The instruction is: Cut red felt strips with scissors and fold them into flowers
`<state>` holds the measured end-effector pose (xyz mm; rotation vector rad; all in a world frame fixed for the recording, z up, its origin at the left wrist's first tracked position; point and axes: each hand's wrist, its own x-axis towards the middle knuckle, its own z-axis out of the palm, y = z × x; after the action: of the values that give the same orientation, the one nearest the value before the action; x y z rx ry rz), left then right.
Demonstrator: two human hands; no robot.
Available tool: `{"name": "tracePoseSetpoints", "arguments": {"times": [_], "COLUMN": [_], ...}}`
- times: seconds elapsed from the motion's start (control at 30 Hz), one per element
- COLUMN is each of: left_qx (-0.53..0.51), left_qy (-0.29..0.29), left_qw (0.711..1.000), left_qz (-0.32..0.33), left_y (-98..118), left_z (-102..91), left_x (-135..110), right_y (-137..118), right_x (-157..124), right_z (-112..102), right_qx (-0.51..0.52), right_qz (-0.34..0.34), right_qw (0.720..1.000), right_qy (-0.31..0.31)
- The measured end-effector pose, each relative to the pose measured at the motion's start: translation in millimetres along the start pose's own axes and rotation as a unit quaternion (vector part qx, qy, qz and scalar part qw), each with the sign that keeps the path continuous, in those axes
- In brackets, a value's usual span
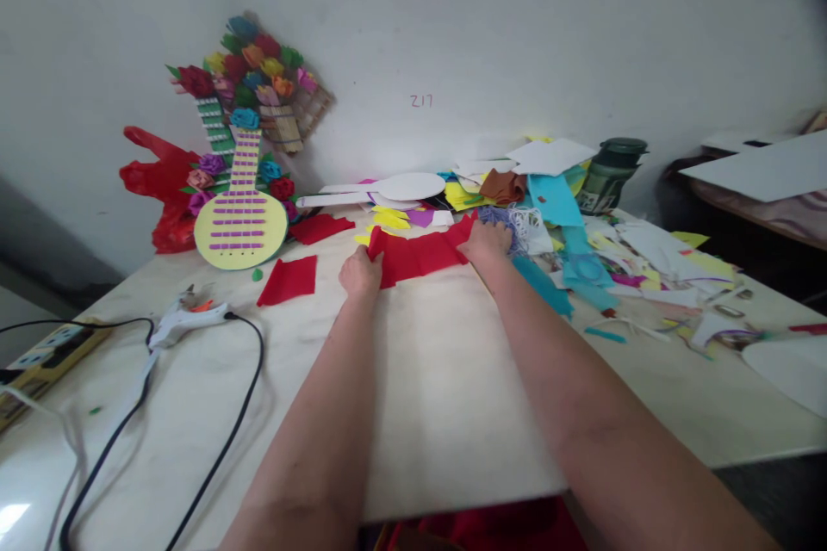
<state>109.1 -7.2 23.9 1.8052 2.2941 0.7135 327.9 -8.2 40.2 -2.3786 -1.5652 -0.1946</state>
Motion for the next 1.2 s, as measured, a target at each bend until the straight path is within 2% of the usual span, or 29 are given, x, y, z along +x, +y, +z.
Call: {"name": "tracePoseSetpoints", "arguments": {"times": [0.1, 0.27, 0.43, 0.53, 0.63, 0.73, 0.87, 0.97, 1.1, 1.2], "left_qx": [-0.003, -0.011, -0.030, -0.042, -0.053, -0.068, -0.090, -0.092, -0.089, -0.091], "left_qy": [0.005, 0.010, 0.030, 0.048, 0.061, 0.066, 0.064, 0.065, 0.062, 0.058], "left_qw": [1.000, 1.000, 0.999, 0.997, 0.996, 0.993, 0.989, 0.987, 0.988, 0.989], "left_qz": [0.000, -0.012, -0.024, -0.031, -0.044, -0.068, -0.102, -0.111, -0.110, -0.105], "left_y": [-0.6, -0.8, -0.6, -0.7, -1.7, -3.7, -6.3, -6.8, -6.7, -6.5], "left_z": [0.2, -0.6, -2.1, -2.9, -2.8, -1.5, 1.6, 4.2, 6.0, 5.1], "left_x": [0.3, 1.1, 2.5, 3.0, 4.6, 7.8, 12.4, 14.9, 16.8, 16.6], "right_y": [-2.4, -5.3, -8.4, -15.3, -25.8, -36.8, -43.0, -33.7, -6.1, 12.7], "right_x": [-2.3, -3.2, -2.1, 0.5, 7.7, 19.3, 30.9, 32.0, 28.8, 25.6], "right_z": [-3.8, -13.8, -33.4, -40.6, -37.5, -28.5, -21.2, -24.1, -34.1, -37.7], "right_qx": [0.006, 0.035, 0.018, 0.047, 0.096, 0.119, 0.128, 0.097, 0.011, -0.018], "right_qz": [-0.006, -0.003, -0.029, -0.025, -0.015, -0.034, -0.069, -0.074, -0.059, -0.065], "right_qw": [0.999, 0.999, 0.996, 0.997, 0.994, 0.991, 0.989, 0.992, 0.998, 0.995], "right_qy": [0.031, -0.003, 0.083, 0.054, 0.040, 0.051, 0.031, 0.021, -0.011, -0.067]}}
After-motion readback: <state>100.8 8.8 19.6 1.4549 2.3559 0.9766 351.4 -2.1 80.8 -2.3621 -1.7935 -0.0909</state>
